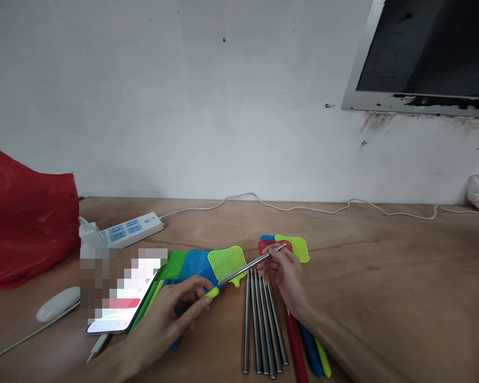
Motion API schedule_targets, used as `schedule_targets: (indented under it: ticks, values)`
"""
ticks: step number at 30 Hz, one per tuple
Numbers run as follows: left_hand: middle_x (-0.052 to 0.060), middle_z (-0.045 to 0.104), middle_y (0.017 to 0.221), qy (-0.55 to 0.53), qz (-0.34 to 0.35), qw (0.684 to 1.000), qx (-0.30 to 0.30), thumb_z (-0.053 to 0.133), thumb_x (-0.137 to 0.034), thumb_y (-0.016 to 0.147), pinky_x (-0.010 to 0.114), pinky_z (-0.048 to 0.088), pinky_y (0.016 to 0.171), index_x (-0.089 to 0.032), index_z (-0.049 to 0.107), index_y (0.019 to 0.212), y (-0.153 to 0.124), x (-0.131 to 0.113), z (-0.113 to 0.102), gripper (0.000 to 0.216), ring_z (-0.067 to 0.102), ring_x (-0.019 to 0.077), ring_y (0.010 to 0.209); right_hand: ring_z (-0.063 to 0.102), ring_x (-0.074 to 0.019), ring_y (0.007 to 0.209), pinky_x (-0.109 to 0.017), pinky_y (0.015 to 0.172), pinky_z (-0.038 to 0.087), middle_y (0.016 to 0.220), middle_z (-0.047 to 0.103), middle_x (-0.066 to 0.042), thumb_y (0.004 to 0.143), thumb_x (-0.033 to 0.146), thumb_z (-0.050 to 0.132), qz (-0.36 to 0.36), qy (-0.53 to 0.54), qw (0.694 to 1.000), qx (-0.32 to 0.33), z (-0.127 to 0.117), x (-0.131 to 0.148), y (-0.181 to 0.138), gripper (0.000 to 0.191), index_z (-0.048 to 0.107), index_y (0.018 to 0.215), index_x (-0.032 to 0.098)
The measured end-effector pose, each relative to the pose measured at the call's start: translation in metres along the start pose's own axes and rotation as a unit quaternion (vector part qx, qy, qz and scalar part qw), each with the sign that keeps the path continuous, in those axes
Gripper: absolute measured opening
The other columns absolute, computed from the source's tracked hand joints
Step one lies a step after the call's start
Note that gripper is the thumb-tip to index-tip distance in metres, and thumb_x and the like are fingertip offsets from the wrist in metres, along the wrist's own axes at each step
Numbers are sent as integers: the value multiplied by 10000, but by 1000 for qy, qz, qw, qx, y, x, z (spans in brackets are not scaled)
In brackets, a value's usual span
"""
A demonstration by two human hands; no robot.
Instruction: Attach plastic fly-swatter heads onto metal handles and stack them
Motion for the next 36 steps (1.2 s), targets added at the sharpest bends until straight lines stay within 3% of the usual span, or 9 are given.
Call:
schedule_targets:
  ticks: [10, 22, 30, 36]
  values:
    - [-49, 476, 700, 33, 6, 999, -22, 490, -393, 1008, 225, 302, 523, -222, 602, 988, -4, -2, 0, 205, 445, 134, 613, 608, -139, 546, -202, 428, 445, 639, 699, -39, 675, 442, 853, 9, -33, 998, 44, 5, -4, -14, 316, 750, 786, 164]
    - [-11, 673, 889, 54, -9, 999, 1, 507, -382, 1008, 267, 419, 734, -254, 648, 1025, -9, -1, 2, 191, 617, 184, 816, 648, -134, 657, -210, 526, 508, 734, 729, -39, 781, 384, 806, 44, -103, 976, 187, 18, -24, -30, 221, 795, 892, 193]
    - [-13, 575, 793, 74, -28, 997, 20, 451, -412, 1014, 273, 363, 647, -227, 575, 930, -11, -3, 1, 238, 526, 178, 723, 649, -131, 637, -210, 528, 505, 755, 732, -33, 833, 382, 760, 28, -82, 981, 173, 18, -15, -29, 247, 736, 1005, 206]
    - [-36, 473, 739, 3, -72, 997, 37, 438, -490, 1002, 265, 316, 591, -232, 544, 923, -13, -1, 2, 289, 452, 168, 691, 598, -106, 585, -192, 505, 455, 726, 699, -13, 816, 396, 763, 4, -62, 993, 103, 6, -6, -17, 219, 723, 886, 192]
Point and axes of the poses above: each hand's wrist, its own y-axis towards the middle knuckle, its own z-axis out of the palm, x = y × z, the point moved 5 cm from there along y, towards the middle knuckle
